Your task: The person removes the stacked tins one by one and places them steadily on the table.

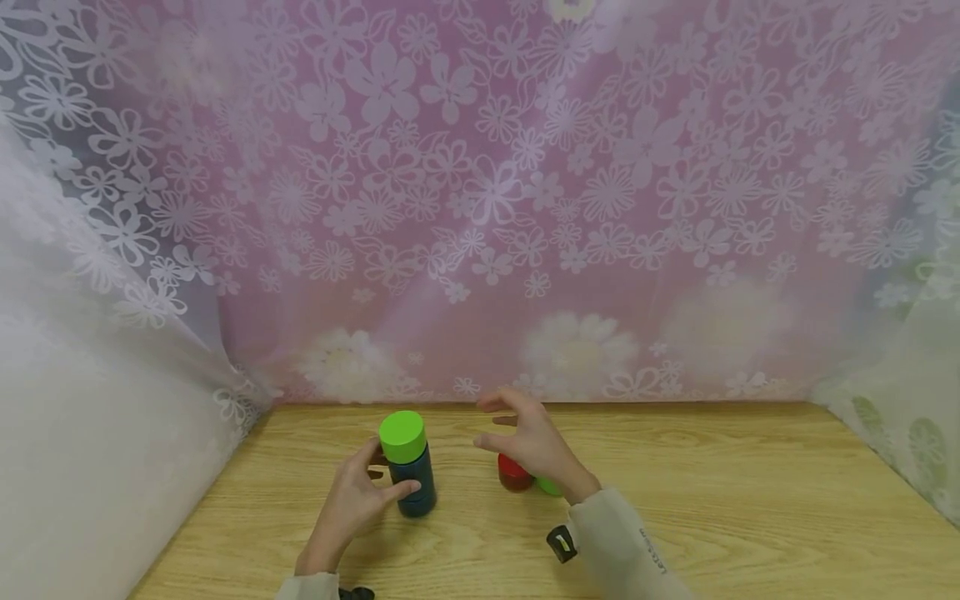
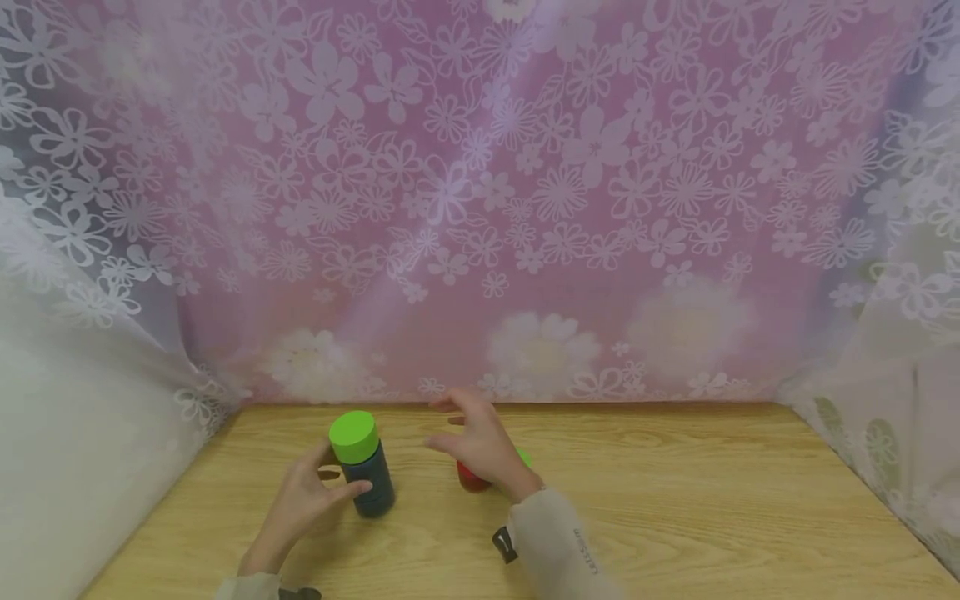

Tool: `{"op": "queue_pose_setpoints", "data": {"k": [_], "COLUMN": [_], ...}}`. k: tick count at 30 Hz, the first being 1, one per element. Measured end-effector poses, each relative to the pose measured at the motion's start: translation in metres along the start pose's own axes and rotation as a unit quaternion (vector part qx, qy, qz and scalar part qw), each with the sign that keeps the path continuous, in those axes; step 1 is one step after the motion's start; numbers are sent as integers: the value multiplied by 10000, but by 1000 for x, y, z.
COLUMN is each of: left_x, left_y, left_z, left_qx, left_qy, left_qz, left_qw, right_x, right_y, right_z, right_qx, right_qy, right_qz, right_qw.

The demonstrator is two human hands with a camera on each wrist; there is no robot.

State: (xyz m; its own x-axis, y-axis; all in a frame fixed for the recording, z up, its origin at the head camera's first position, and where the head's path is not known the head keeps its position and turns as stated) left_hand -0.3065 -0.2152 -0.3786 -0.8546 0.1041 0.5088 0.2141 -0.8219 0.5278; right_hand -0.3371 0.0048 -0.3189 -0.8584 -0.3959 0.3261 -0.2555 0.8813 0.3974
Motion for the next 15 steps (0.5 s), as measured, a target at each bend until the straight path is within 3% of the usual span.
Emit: {"op": "queue_pose_setpoints", "data": {"k": [6, 15], "left_x": [-1, 1], "left_y": [-2, -4], "left_z": [-2, -5], "left_qx": [56, 80], "left_qy": [134, 154], "left_qz": [-118, -182], "left_qw": [9998, 9997], "right_x": [3, 8], "right_y": [-21, -47], "right_z": [-8, -15], "right_qx": [286, 301], "right_qy": [4, 73], "right_qz": [-154, -255], "right_qw": [9995, 9992]}}
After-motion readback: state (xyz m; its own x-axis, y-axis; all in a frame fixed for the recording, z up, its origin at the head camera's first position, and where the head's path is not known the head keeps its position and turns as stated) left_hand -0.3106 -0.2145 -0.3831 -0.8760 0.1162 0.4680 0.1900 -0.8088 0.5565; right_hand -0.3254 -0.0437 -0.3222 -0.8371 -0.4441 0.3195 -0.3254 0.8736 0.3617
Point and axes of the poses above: each hand's wrist, its own x-axis towards the middle knuckle, its own y-axis out of the back of the hand, z = x × y, the point moved 10 cm from there along x, towards the middle knuckle, and after that the axes turned 10 degrees about -y, right-handed, at the moved point
